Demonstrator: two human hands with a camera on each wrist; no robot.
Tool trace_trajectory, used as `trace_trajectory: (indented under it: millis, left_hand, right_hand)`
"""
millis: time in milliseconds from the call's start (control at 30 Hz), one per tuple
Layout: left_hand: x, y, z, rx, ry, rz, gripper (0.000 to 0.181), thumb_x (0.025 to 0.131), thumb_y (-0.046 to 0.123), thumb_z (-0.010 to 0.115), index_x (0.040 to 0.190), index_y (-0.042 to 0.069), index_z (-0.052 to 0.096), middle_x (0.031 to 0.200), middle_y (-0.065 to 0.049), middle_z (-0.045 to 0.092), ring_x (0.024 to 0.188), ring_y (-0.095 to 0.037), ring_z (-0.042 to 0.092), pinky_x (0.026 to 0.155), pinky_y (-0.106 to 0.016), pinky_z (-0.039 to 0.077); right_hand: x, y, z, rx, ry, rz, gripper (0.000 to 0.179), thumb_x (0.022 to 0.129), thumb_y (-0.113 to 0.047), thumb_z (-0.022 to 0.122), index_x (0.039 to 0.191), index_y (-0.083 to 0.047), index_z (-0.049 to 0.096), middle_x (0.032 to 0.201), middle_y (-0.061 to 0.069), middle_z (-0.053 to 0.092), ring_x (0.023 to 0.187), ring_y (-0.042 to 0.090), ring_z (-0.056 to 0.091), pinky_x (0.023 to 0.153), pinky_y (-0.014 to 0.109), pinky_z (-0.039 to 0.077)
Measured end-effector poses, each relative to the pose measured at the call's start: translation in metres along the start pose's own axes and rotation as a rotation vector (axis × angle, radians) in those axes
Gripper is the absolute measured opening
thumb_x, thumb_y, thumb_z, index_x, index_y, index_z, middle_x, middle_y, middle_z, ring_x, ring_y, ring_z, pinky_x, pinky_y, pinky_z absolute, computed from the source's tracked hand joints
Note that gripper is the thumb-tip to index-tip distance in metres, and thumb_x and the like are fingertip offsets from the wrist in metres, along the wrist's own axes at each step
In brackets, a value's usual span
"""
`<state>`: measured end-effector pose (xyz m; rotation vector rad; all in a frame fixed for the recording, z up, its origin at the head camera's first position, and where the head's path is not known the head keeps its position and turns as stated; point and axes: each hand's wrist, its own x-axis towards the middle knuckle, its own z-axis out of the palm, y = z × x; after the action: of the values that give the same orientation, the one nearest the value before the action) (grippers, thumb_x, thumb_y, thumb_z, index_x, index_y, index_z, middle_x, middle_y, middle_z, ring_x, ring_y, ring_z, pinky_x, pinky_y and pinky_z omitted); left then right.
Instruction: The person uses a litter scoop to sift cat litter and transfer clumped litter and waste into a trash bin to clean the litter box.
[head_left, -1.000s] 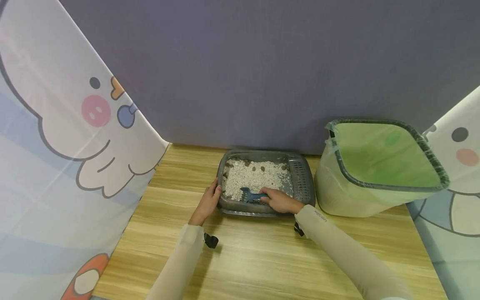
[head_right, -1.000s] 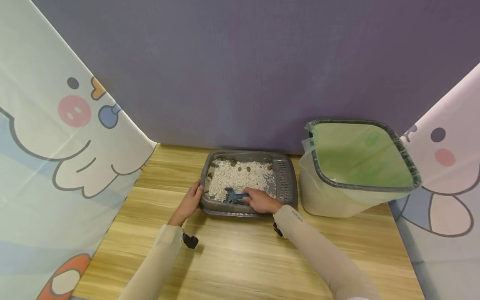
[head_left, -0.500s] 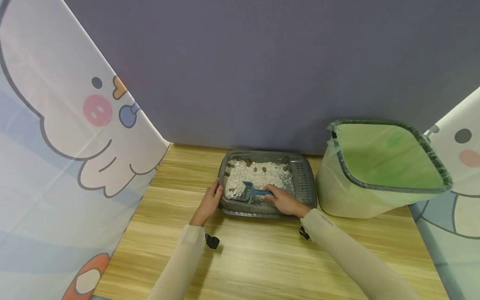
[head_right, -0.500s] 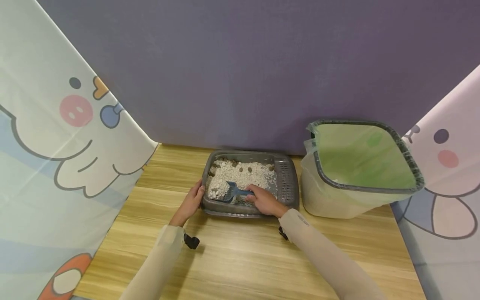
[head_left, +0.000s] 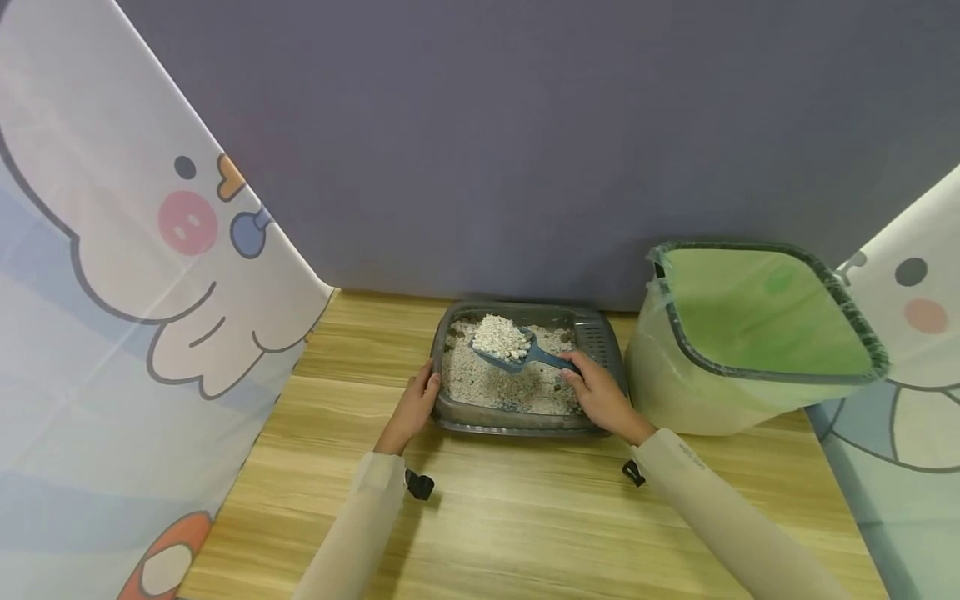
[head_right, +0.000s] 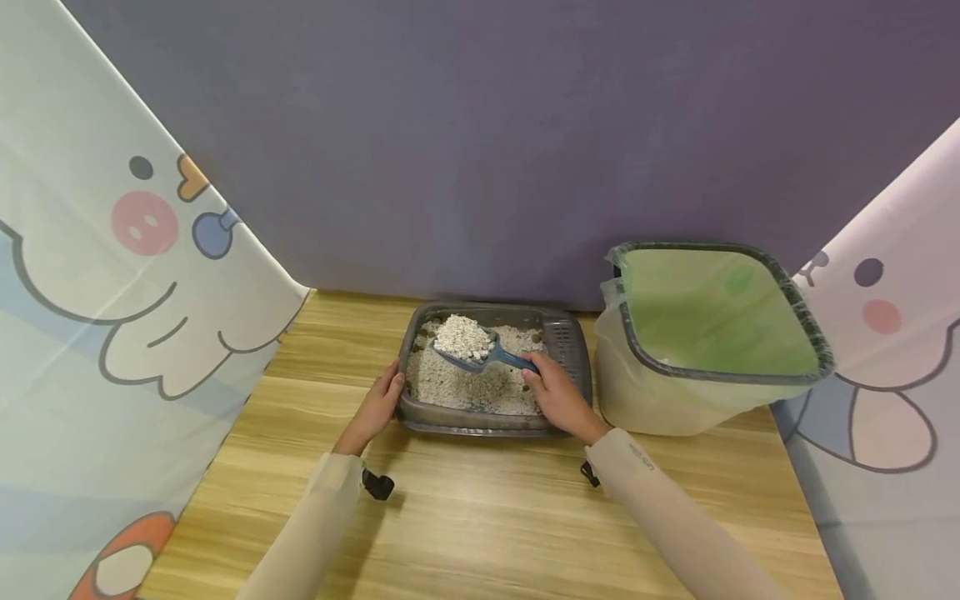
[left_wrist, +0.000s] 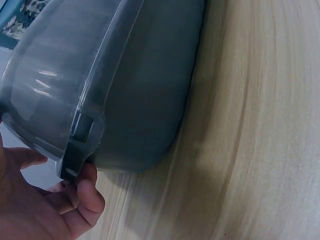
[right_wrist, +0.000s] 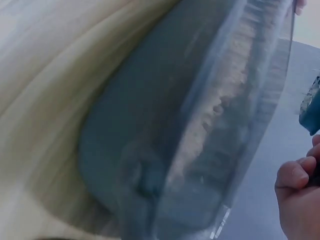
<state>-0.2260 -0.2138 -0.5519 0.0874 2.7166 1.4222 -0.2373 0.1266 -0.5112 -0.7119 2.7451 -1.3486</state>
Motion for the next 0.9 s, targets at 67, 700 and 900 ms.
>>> trace_trajectory:
  millis: [67,700,900]
  left_hand:
    - [-0.001,0.001,-0.001,0.002,0.003,0.006,0.060,0.103,0.043,0.029,0.152,0.008,0.020,0.139,-0.030,0.036,0.123,-0.045,0.038,0.097,-0.059,0.030]
    - [-0.002,0.000,0.000,-0.005,-0.005,-0.008,0.062,0.103,0.047,0.027,0.152,0.010,0.020,0.129,-0.027,0.042,0.112,-0.040,0.046,0.092,-0.057,0.035]
    - [-0.003,0.001,-0.001,-0.012,-0.013,-0.019,0.062,0.103,0.047,0.027,0.152,0.010,0.019,0.129,-0.026,0.041,0.112,-0.040,0.046,0.093,-0.057,0.035]
  right_hand:
    - [0.000,-0.001,-0.005,-0.049,0.057,-0.045,0.028,0.101,-0.015,0.047,0.128,-0.009,0.052,0.092,0.004,0.051,0.067,0.017,0.043,0.065,0.038,0.037]
    - [-0.007,-0.004,-0.007,0.011,0.238,-0.081,0.030,0.102,-0.016,0.044,0.129,-0.005,0.046,0.094,0.005,0.047,0.075,0.018,0.044,0.067,0.037,0.036]
    - [-0.004,-0.006,-0.008,0.005,0.232,-0.099,0.030,0.102,-0.015,0.043,0.129,-0.004,0.048,0.087,0.004,0.046,0.072,0.019,0.043,0.066,0.037,0.035]
